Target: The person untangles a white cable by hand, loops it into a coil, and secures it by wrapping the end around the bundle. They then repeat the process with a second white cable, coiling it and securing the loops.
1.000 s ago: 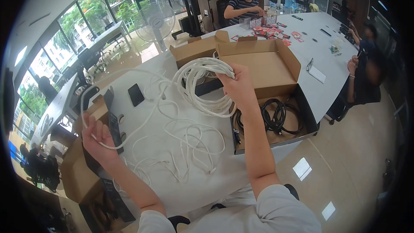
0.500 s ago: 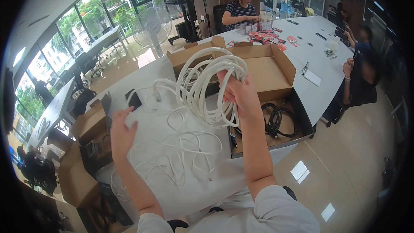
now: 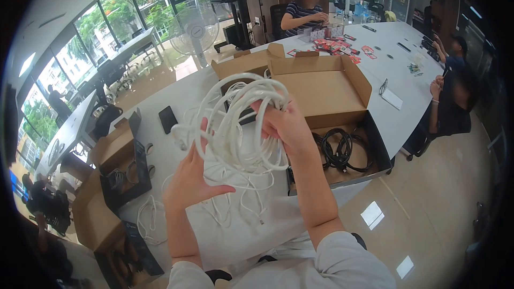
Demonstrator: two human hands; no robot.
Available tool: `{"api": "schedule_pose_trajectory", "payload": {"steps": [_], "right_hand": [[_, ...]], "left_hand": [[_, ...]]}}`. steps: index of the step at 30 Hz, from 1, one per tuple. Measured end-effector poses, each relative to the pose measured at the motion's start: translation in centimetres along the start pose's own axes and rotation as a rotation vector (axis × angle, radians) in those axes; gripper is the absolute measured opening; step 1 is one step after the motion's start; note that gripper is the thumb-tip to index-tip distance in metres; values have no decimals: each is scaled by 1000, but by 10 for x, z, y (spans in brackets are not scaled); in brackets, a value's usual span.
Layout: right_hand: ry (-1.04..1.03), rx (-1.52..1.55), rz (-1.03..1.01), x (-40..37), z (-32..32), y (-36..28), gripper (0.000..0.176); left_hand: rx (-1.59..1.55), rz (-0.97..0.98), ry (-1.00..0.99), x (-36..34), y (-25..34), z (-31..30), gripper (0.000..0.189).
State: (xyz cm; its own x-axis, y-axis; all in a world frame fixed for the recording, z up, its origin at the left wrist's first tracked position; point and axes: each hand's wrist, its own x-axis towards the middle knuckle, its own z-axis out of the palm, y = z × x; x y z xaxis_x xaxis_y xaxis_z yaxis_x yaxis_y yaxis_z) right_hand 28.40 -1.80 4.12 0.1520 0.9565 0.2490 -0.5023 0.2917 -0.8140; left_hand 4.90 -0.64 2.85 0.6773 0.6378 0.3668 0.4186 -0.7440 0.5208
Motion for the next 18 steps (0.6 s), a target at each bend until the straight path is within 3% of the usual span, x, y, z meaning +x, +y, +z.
{"api": "schedule_pose_trajectory", "payload": {"steps": [1,4,7,10,13,16,18], "right_hand": [[-41,10,-13,-2,3,2,8],[-118,-36,-48,-3,11,11,16],[-140,-131,-97,-3,20,18,18],[-133,-187,-73,-1,23,20,18],[-121,-184,-59,1,23,20,17],[-106,-194,-54,3,20,21,17],[-100,-229,-41,3,20,22,17]], "left_hand": [[-110,-70,-4,2,-1,3,126],[91,167,138,6,-2,8,126],[-37,225,233,5,4,4,116],[111,225,310,2,-9,7,107],[49,206,368,0,-18,10,104],[16,127,536,1,-8,15,105],[105,193,582,4,1,7,107]]}}
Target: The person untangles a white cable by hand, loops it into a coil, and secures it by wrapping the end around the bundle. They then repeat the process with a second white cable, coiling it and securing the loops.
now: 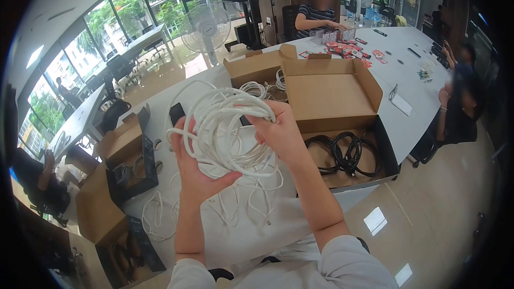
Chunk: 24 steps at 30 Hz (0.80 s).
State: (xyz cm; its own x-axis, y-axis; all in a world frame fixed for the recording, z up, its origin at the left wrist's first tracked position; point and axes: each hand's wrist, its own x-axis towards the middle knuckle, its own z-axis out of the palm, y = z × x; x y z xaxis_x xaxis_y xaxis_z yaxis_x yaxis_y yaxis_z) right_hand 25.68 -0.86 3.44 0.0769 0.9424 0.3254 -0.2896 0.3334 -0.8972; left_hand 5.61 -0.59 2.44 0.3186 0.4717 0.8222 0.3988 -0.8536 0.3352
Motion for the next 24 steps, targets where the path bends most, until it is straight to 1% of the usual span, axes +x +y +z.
{"api": "schedule_pose_trajectory", "payload": {"steps": [1,3,4,5,6,7,8,9,10,11,12,13,15,18,19,20,24], "right_hand": [[3,-27,11,-1,2,1,17],[12,-70,17,-3,6,5,17],[-25,-85,10,-2,5,10,18],[-64,-114,90,-3,6,5,18],[-68,-171,61,-3,9,7,14],[-51,-156,78,-3,9,12,11],[-32,-170,68,-4,10,18,12],[-27,-220,-117,-2,10,25,14],[-11,-274,-303,-1,10,32,17],[-34,-283,-521,0,10,25,20],[-55,-226,-415,-6,8,16,24],[-85,-164,-312,-9,8,7,27],[-34,-118,-367,-10,5,3,29],[0,-106,-400,-9,8,1,33],[8,-113,-404,-10,8,1,34],[2,-82,-428,-10,8,-1,38],[-23,-44,-334,-15,10,-9,42]], "left_hand": [[31,47,19,4,1,0,108],[35,76,8,0,-3,-3,110],[12,109,-2,-1,-7,-1,112],[-106,92,-2,-7,-13,2,110],[-237,72,-20,-16,-21,7,109],[-308,10,-49,-17,-14,3,104],[-420,-18,-16,-10,-4,6,97],[-359,-172,-80,-47,-40,0,90],[-545,-291,-30,-51,-48,6,83],[-733,-403,44,-54,-54,12,76],[-622,-377,58,-62,-63,11,73],[-724,-405,58,-52,-36,23,75],[-651,-262,-204,-26,-23,14,76],[-564,-88,-156,-22,-19,33,65],[-545,-76,-137,-21,-16,36,65],[-543,-84,-124,-18,-10,43,64],[-542,-149,-72,-16,6,49,62]]}}
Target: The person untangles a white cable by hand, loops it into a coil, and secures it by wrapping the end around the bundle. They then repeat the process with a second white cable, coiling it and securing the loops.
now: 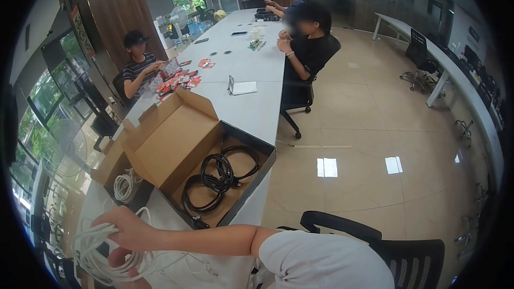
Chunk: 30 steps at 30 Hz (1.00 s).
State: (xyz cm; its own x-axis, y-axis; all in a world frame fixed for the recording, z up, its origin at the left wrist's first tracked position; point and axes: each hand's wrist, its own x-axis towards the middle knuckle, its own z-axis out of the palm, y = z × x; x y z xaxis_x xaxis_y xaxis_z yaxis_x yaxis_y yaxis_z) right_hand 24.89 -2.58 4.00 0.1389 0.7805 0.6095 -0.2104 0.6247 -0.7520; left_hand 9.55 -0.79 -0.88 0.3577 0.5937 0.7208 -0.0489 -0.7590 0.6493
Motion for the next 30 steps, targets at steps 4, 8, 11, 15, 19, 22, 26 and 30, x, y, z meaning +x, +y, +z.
{"api": "schedule_pose_trajectory", "payload": {"steps": [4,8,11,15,19,22,26,30], "right_hand": [[4,-155,0,-4,6,6,47],[119,-319,-113,-10,17,10,41],[127,-295,-112,-12,20,16,42],[128,-295,-13,-11,20,18,42],[85,4,-25,-5,22,20,42],[91,-8,-118,-6,22,21,41],[81,-26,-124,-7,20,17,41],[89,0,-118,-3,18,19,41]], "left_hand": [[-26,-19,44,0,6,12,60],[-62,-35,66,0,10,17,59],[-83,-45,83,0,12,17,57],[-111,-52,99,1,15,20,56],[-166,-55,119,0,16,24,55],[-209,-61,141,-1,17,25,54],[-244,-61,181,-2,20,27,54],[-299,-55,233,-3,24,29,53]]}}
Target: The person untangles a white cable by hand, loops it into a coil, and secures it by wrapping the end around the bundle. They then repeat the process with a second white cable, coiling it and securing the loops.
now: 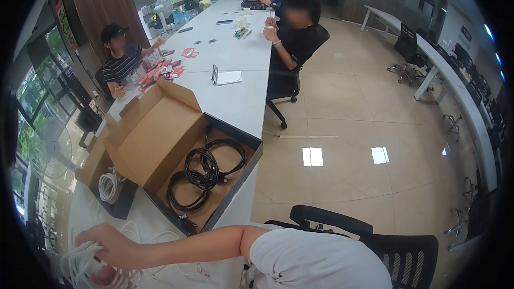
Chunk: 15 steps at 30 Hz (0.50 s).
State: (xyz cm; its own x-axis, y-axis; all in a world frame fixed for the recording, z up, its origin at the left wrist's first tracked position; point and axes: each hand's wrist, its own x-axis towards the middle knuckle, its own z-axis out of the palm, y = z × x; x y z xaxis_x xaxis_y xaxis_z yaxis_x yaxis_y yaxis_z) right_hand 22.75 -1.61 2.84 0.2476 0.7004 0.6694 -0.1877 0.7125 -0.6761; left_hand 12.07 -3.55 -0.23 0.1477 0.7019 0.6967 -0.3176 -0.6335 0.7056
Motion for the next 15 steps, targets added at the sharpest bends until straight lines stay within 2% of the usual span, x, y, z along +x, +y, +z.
{"api": "schedule_pose_trajectory", "payload": {"steps": [4,5,6,9,10,14,15], "right_hand": [[4,-95,10,7,-11,16,47],[9,-113,10,8,-11,20,47],[16,-158,-5,7,-12,22,48],[41,-267,-50,4,-10,30,51],[50,-285,-63,3,-9,33,52],[64,-339,-111,-1,-3,25,57],[62,-337,-71,-3,-1,24,58]], "left_hand": [[-62,27,43,-1,7,4,53],[-66,-1,-19,-3,8,-7,53],[-45,-86,-180,-6,8,-19,60],[351,-95,-244,-12,13,-16,55],[238,-146,-177,-14,9,-19,39],[-212,-182,-182,-6,0,-36,27],[-324,-188,-182,-5,-1,-40,25]]}}
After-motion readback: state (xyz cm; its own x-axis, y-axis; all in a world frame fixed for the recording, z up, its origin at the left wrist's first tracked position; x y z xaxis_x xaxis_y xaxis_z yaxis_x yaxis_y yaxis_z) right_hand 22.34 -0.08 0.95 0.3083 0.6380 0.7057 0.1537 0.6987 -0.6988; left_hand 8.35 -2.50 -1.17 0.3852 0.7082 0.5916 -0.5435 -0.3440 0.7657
